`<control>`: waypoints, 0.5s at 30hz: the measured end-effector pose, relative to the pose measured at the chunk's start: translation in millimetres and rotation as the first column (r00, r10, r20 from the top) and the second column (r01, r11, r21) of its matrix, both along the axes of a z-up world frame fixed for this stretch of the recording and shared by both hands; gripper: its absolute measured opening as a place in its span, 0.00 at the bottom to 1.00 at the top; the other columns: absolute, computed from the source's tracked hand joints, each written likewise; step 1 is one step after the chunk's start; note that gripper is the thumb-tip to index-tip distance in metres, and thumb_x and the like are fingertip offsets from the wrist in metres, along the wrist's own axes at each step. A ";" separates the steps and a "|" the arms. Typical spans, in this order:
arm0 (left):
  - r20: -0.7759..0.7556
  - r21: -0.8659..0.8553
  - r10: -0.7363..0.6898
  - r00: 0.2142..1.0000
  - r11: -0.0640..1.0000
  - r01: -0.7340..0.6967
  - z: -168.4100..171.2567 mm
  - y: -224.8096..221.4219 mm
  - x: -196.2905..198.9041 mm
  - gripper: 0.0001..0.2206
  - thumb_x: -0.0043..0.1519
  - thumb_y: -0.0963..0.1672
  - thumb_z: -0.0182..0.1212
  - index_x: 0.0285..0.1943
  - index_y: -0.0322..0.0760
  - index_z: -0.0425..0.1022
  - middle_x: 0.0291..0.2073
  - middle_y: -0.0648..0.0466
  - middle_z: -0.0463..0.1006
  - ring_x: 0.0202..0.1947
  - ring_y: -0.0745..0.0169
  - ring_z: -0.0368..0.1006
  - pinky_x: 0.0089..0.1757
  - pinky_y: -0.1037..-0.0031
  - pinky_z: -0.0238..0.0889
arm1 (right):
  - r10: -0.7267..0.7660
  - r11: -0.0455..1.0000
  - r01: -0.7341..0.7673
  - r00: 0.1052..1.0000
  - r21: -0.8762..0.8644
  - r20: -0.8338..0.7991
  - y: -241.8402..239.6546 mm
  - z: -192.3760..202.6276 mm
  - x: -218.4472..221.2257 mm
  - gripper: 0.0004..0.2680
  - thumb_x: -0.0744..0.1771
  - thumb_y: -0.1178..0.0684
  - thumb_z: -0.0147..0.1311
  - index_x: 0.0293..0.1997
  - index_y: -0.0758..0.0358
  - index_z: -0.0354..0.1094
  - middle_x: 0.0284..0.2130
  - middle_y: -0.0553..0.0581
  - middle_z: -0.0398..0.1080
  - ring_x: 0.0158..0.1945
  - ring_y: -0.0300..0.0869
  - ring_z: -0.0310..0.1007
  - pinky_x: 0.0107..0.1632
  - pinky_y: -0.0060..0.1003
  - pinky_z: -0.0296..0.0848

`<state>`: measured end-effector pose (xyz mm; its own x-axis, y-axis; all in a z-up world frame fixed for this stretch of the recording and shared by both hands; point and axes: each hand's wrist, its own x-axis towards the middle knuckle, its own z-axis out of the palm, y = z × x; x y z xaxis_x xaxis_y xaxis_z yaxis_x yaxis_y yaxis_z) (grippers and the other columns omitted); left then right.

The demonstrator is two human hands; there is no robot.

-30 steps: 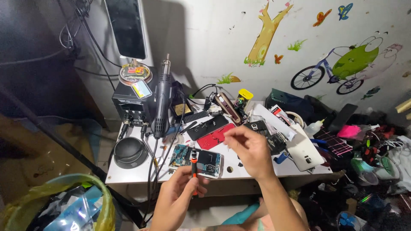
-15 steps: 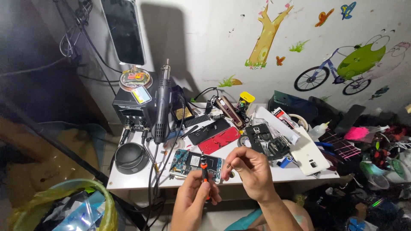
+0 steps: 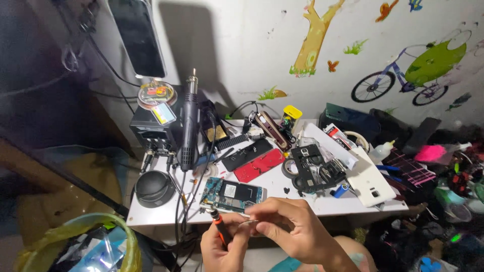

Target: Repairing and inspecting internal components of a smartphone on a workbench

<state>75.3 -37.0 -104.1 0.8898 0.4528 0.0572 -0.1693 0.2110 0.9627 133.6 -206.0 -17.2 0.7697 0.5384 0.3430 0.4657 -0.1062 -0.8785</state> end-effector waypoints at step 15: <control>0.629 -0.240 0.039 0.776 0.960 0.146 -59.9 101.9 15.2 0.20 0.78 0.45 0.53 0.30 0.34 0.66 0.13 0.52 0.56 0.07 0.61 0.55 0.14 0.68 0.38 | -0.365 0.931 0.348 0.888 0.109 0.281 231.0 74.7 227.8 0.27 0.70 0.41 0.64 0.81 0.44 0.62 0.64 0.53 0.75 0.54 0.41 0.75 0.44 0.31 0.80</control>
